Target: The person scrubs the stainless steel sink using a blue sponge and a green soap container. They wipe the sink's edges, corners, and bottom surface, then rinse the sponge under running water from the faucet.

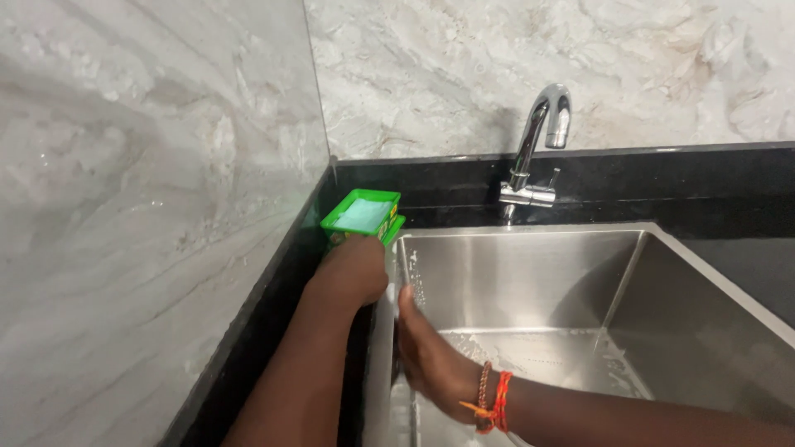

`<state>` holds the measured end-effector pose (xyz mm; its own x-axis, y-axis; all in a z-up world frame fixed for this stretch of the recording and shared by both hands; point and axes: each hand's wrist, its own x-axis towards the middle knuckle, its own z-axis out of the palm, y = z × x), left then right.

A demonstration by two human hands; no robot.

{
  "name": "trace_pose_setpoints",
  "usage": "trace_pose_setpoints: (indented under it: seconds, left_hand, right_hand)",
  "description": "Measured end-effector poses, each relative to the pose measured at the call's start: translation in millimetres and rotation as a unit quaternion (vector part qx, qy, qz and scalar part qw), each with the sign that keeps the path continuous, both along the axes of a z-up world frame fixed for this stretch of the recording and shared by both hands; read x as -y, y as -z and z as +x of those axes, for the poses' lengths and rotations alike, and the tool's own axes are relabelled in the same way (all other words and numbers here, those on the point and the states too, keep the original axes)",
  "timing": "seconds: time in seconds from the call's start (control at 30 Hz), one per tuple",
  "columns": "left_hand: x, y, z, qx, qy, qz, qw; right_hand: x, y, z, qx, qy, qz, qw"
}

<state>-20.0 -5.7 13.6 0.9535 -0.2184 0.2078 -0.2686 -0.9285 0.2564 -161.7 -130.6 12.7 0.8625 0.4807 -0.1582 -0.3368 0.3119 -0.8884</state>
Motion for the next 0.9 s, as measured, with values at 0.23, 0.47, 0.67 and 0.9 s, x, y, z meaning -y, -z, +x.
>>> trace_pose_setpoints:
  seconds: [0.23, 0.47, 0.67, 0.9]
  left_hand:
    - [0.4, -3.5, -2.1, -0.001, 0.008, 0.020, 1.000]
    - [-0.1, -6.6, -3.9, -0.007, -0.002, 0.027, 1.000]
    - [0.5, -11.2, -13.7, -0.019, -0.005, 0.017, 1.000]
    - [-1.9, -3.4, 1.6, -0.005, 0.012, 0.025, 1.000]
  right_hand:
    - [20.1, 103.4, 54.3, 0.121, -0.137, -0.062, 0.981]
    - [21.8, 82.2, 62.4, 0.034, -0.057, -0.026, 0.997]
    - [17.8, 79.7, 46.9, 0.108, -0.003, -0.071, 0.992]
    - [22.2, 102.5, 81.2, 0.032, 0.016, -0.068, 0.997]
